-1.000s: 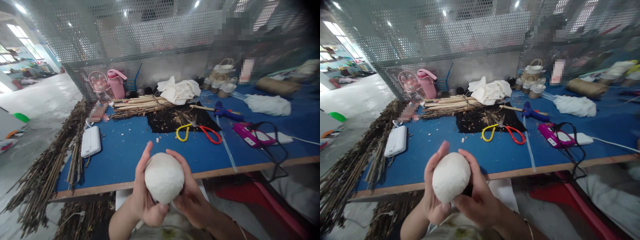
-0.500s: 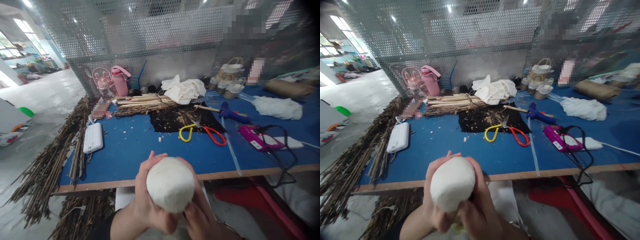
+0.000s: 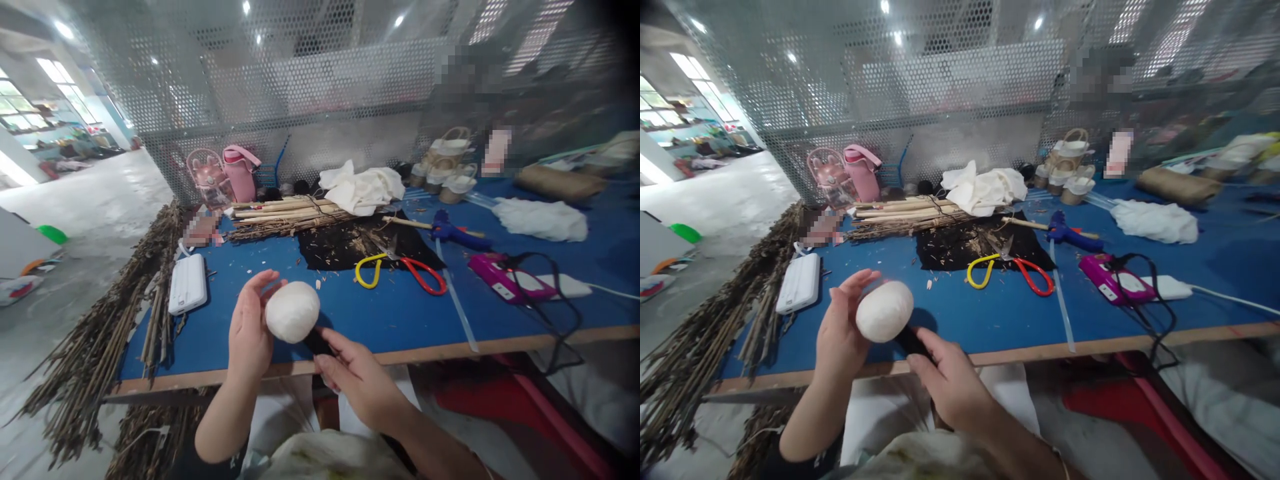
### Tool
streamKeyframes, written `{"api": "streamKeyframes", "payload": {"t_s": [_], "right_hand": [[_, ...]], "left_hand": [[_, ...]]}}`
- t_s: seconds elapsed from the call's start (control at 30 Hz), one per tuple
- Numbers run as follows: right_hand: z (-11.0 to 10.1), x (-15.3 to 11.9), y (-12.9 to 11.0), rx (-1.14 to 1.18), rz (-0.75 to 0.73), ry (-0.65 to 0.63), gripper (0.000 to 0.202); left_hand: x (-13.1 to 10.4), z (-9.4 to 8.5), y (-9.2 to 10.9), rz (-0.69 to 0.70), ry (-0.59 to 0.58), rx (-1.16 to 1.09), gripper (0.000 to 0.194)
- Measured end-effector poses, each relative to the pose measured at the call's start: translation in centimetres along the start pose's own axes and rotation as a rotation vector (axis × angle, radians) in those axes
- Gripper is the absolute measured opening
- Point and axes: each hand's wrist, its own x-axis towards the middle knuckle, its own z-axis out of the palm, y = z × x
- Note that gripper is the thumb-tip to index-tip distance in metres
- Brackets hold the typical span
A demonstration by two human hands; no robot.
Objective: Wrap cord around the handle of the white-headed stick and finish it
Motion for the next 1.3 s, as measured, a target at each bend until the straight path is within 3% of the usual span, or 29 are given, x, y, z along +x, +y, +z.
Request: {"api": "streamKeyframes", "payload": {"t_s": [0.1, 0.2, 0.27, 0.37, 0.43, 0.53, 0.63, 0.73, 0.83, 0.93, 1.0, 1.13, 1.23, 1.3], "right_hand": [[0.1, 0.3, 0.2, -0.244, -0.140, 0.224, 0.032], [0.0, 0.3, -0.1, -0.377, -0.184, 0.374, 0.028], [-0.1, 0.0, -0.7, -0.280, -0.161, 0.333, 0.033], [-0.4, -0.6, -1.6, 0.060, -0.125, 0.071, 0.052], [-0.5, -1.0, -2.0, 0.197, -0.118, -0.019, 0.060], [-0.4, -1.3, -1.7, 0.244, -0.105, 0.040, 0.061], [0.0, -1.3, -0.6, 0.283, -0.093, 0.089, 0.066], [0.3, -1.2, 0.4, 0.305, -0.145, 0.109, 0.069], [0.3, -1.4, 0.9, 0.286, -0.186, 0.109, 0.070], [0.1, -2.2, 0.9, 0.276, -0.192, 0.086, 0.075], [-0.1, -2.6, 0.7, 0.269, -0.194, 0.071, 0.078], [-0.2, -2.8, 0.6, 0.111, -0.174, 0.086, 0.079], [-0.5, -2.9, 0.5, 0.019, -0.104, 0.030, 0.083], [-1.0, -3.4, 0.6, -0.057, -0.014, 0.026, 0.070]], "left_hand": [[-0.3, -0.6, 0.1, 0.060, -0.053, 0.135, 0.054], [-0.9, -1.0, 0.2, 0.006, -0.112, 0.281, 0.055], [-1.2, -1.2, 0.3, -0.036, -0.175, 0.285, 0.058], [-1.7, -1.3, 0.2, -0.073, -0.350, 0.129, 0.068], [-2.0, -1.2, 0.0, -0.047, -0.453, 0.081, 0.060], [-2.7, -0.8, -0.4, 0.043, -0.503, 0.164, 0.043], [-3.3, -0.3, -0.5, 0.070, -0.532, 0.228, 0.042], [-3.9, 0.2, -0.2, 0.005, -0.486, 0.192, 0.050], [-4.1, 0.8, 0.1, -0.236, -0.450, -0.068, 0.068], [-3.9, 1.2, 0.4, -0.492, -0.407, -0.333, 0.059], [-3.7, 1.4, 0.7, -0.568, -0.375, -0.392, 0.051], [-3.4, 1.8, 1.2, -0.595, -0.407, -0.356, 0.040], [-3.0, 1.9, 1.9, -0.538, -0.273, -0.353, 0.031], [-2.9, 1.8, 2.5, -0.495, -0.158, -0.360, 0.028]]}}
